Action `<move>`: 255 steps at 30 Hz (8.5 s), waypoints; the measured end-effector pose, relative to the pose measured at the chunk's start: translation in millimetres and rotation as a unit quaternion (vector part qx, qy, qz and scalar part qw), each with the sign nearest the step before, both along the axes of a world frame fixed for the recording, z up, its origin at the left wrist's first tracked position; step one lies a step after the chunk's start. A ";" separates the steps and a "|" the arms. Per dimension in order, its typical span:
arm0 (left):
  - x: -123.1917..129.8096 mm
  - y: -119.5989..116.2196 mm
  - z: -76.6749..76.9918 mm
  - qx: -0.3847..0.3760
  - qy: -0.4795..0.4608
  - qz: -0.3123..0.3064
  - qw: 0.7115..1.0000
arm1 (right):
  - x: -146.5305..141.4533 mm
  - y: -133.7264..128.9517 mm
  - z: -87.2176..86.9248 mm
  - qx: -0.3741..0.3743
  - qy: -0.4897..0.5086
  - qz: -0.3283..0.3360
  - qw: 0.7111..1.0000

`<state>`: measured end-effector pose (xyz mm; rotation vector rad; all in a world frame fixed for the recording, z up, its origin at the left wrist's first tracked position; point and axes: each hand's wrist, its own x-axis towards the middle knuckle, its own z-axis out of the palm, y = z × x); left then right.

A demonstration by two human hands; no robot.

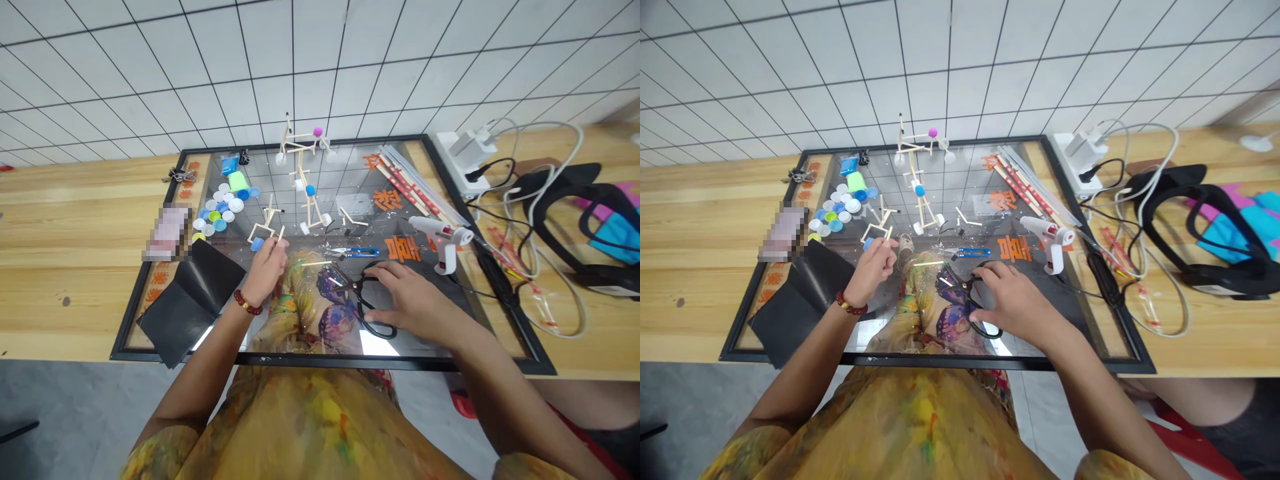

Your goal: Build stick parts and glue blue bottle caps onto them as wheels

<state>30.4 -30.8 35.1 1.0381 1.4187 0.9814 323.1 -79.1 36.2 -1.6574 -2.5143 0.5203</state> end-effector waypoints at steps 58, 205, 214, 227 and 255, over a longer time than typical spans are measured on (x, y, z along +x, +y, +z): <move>9.4 -15.9 -14.2 0.220 0.434 -0.213 0.847 | -15.7 5.5 1.7 0.010 -0.136 0.117 0.984; 41.8 -21.7 -2.3 -0.168 -0.297 0.045 0.939 | -21.4 -16.4 -6.7 0.054 0.135 -0.034 0.989; 43.1 -20.9 -3.3 -0.157 -0.303 0.058 0.938 | -14.6 -20.7 -11.2 0.090 -0.038 0.107 0.989; 43.9 -23.2 1.3 -0.168 -0.341 0.069 0.922 | -18.5 -20.0 -8.1 -0.046 0.262 -0.175 0.948; 47.0 -32.9 -0.8 -0.099 -0.288 -0.035 0.952 | -17.7 33.3 22.9 -0.033 0.093 0.022 0.995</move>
